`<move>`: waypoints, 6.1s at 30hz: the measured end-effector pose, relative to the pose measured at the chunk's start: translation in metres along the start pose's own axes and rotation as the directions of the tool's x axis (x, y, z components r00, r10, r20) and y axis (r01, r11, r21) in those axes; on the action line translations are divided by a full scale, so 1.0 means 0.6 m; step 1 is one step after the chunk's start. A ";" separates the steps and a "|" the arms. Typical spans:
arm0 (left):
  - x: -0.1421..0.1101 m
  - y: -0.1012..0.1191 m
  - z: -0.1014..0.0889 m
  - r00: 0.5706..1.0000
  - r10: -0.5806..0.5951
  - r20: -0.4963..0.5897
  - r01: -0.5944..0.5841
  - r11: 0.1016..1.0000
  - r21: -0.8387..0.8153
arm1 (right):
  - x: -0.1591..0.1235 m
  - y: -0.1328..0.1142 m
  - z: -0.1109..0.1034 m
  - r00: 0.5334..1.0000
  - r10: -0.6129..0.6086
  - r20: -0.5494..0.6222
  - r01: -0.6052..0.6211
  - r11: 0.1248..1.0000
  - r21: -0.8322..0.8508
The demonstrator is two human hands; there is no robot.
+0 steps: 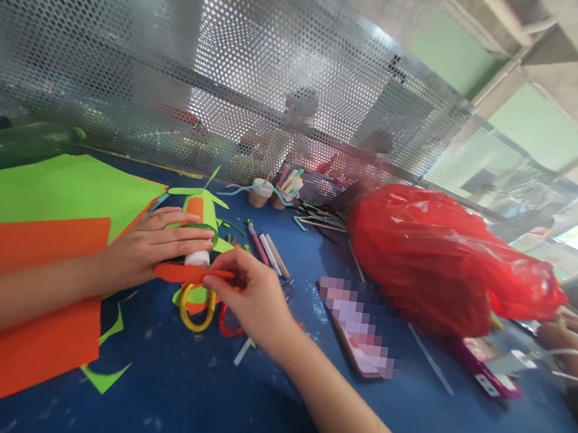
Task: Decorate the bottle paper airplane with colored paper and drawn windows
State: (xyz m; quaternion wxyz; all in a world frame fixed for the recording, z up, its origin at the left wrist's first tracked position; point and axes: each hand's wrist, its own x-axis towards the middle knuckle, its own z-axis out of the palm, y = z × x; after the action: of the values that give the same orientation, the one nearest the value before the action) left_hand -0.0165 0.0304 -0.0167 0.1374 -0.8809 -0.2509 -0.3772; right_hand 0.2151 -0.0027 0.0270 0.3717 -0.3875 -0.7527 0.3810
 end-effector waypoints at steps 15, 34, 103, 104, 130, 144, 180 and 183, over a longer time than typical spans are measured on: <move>0.001 0.000 0.000 1.000 0.014 0.005 -0.015 0.999 0.032 | 0.006 0.016 0.004 0.992 0.123 -0.013 -0.120 0.983 0.140; 0.002 0.000 -0.003 1.000 0.007 0.003 -0.007 1.000 -0.004 | 0.010 0.014 0.013 0.994 0.108 -0.022 -0.106 0.991 0.077; 0.001 0.000 0.001 0.997 0.060 -0.042 -0.060 0.998 0.019 | 0.001 0.013 0.024 0.967 -0.249 0.049 0.242 0.847 -0.473; 0.001 0.000 0.001 0.997 0.062 -0.034 -0.061 0.998 0.019 | 0.001 0.013 0.023 0.969 -0.240 0.055 0.237 0.851 -0.468; 0.000 0.005 -0.008 0.998 0.065 -0.015 -0.065 0.998 -0.003 | 0.007 -0.001 0.009 0.976 -0.205 0.076 0.218 0.924 -0.313; -0.005 0.004 -0.006 0.993 0.116 -0.013 -0.116 0.993 0.004 | 0.002 -0.007 0.014 0.979 -0.188 0.077 0.203 0.888 -0.413; 0.006 0.025 -0.015 0.978 0.207 0.030 -0.208 0.977 0.053 | -0.016 0.001 0.012 0.976 -0.166 0.144 0.212 0.877 -0.431; 0.005 0.015 -0.024 0.985 0.170 0.010 -0.170 0.985 -0.004 | -0.016 0.001 0.012 0.970 -0.177 0.168 0.236 0.856 -0.460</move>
State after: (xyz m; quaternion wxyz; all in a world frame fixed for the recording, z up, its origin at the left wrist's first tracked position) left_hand -0.0183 0.0176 -0.0049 0.1665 -0.9011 -0.1751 -0.3599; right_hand 0.2132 -0.0130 0.0204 0.2578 -0.3603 -0.8813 0.1645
